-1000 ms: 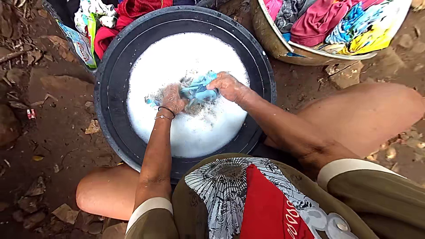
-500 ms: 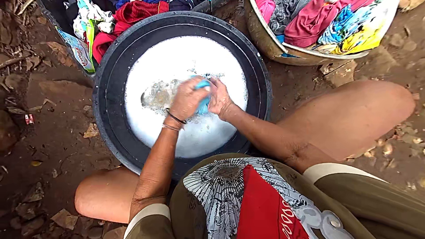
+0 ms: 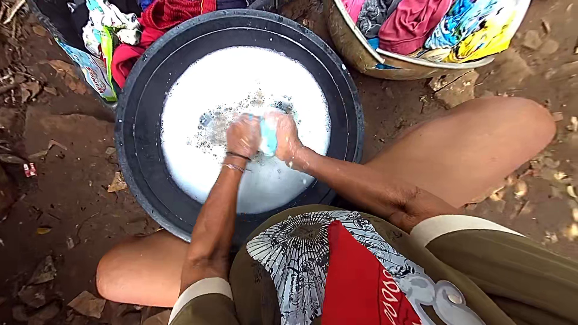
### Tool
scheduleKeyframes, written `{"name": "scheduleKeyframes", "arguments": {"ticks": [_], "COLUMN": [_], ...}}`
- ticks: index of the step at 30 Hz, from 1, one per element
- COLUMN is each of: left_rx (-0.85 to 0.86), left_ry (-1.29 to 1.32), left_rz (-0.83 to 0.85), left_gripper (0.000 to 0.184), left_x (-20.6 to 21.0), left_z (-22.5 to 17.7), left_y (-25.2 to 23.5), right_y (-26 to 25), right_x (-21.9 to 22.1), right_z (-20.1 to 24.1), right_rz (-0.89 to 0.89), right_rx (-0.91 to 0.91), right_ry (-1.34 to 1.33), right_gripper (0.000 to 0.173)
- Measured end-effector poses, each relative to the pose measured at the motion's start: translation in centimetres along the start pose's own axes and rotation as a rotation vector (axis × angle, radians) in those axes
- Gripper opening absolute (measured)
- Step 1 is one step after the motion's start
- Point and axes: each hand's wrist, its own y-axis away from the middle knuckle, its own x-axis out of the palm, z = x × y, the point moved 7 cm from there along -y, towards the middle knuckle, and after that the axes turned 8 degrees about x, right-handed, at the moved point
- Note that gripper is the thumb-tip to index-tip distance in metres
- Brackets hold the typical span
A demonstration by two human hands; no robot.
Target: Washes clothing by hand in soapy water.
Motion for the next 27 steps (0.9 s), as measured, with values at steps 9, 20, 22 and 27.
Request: {"name": "scheduleKeyframes", "arguments": {"ticks": [9, 20, 22, 27], "left_rx": [0.073, -0.181, -0.053, 0.071], "left_ry": [0.072, -0.233, -0.161, -0.002], "left_rz": [-0.487, 0.120, 0.059, 0.237], "left_gripper": [0.047, 0.056, 0.052, 0.031], "left_x": [-10.6, -0.2, -1.4, -0.5], "left_z": [5.6, 12.6, 10.6, 6.8], "left_y": [1.7, -2.1, -1.9, -1.0], "right_y": [-3.5, -4.2, -3.2, -4.3], "right_x": [-6.2, -4.2, -4.4, -4.7], "right_z": [5.0, -5.1, -2.2, 0.4], "right_rz": [0.190, 0.300, 0.272, 0.198], "right_rx": [0.083, 0.412, 0.321, 0.197], "right_ry": [0.092, 0.584, 0.192, -0.572], "right_gripper": [0.011, 0.038, 0.022, 0.047]}}
